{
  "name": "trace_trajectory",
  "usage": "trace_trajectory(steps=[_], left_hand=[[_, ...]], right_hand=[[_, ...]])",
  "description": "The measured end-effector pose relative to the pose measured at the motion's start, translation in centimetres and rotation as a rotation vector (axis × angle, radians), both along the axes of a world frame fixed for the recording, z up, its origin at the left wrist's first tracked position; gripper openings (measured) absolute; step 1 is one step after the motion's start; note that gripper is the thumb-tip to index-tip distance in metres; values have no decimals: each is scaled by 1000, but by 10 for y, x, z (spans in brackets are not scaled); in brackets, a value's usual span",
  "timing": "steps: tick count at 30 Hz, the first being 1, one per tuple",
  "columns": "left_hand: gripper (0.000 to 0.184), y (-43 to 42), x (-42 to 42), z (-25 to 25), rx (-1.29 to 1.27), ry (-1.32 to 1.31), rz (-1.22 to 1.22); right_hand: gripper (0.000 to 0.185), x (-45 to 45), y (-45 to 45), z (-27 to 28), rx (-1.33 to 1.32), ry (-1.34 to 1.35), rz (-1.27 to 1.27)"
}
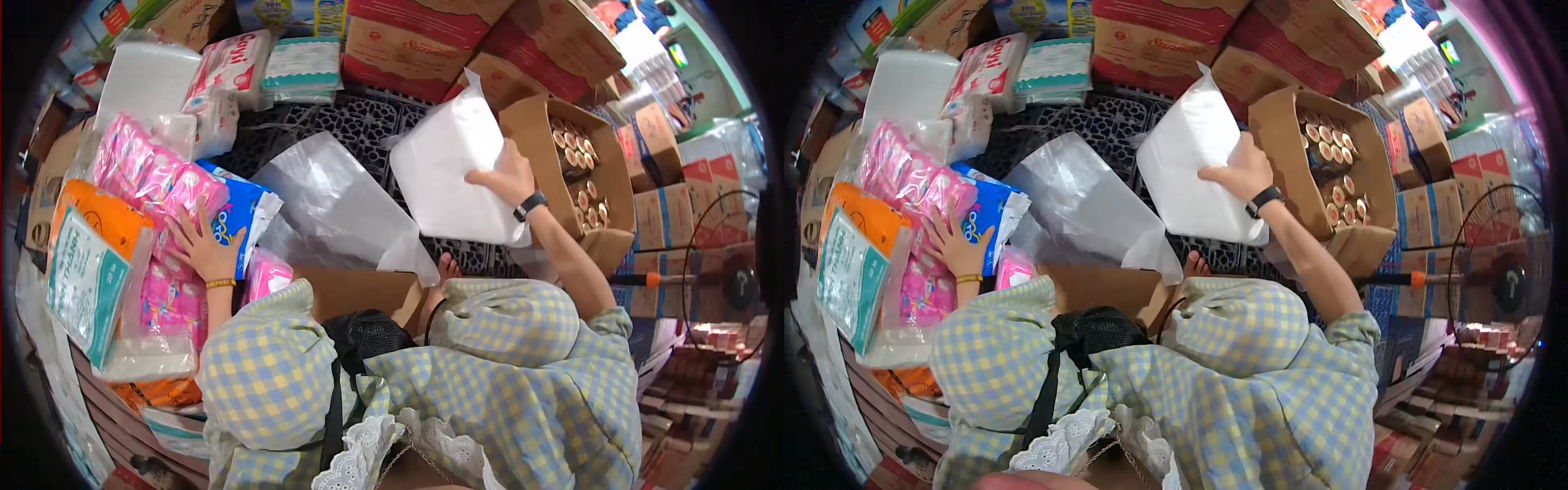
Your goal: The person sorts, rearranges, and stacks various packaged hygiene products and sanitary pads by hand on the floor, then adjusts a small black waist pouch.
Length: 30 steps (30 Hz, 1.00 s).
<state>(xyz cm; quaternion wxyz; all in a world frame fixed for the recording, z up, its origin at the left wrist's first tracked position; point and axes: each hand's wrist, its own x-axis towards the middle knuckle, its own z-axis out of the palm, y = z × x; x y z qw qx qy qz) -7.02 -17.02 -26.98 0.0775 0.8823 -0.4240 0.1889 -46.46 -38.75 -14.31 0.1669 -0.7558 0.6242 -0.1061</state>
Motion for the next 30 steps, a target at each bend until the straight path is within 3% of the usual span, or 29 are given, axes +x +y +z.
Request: trace_trajectory(steps=[4, 8, 11, 14, 17, 19, 22, 23, 24, 26, 30], left_hand=[[78, 7, -12, -18, -94, -70, -23], [69, 9, -16, -22, -153, -92, -68], [67, 7, -18, -25, -172, -121, -65], [65, 5, -17, -28, -185, -122, -66], [64, 7, -20, -28, -188, -95, -67], [64, 6, -23, -23, -165, -117, -51], [63, 9, -22, -25, -151, -131, -43], [63, 10, -22, -26, -148, -133, -44], [63, 7, -22, -26, -144, -135, -45], [63, 5, -21, -27, -143, -139, -40], [62, 7, -25, -28, -142, -145, -41]], right_hand=[[78, -23, -18, 6, -131, -121, 74], [73, -27, -29, 78, -204, -70, 185], [72, -31, -28, 118, -387, -47, 284], [67, -25, -12, 132, -739, 8, 481], [65, -27, 2, 77, -739, 147, 545], [61, -34, 9, -15, -715, 336, 458], [70, -40, 36, -112, -260, 377, 586], [77, -36, 45, -132, -209, 286, 521], [83, -28, 50, -144, -159, 194, 456], [95, -9, 49, -131, -198, 229, 605], [92, 19, 33, -135, -157, 265, 871]])
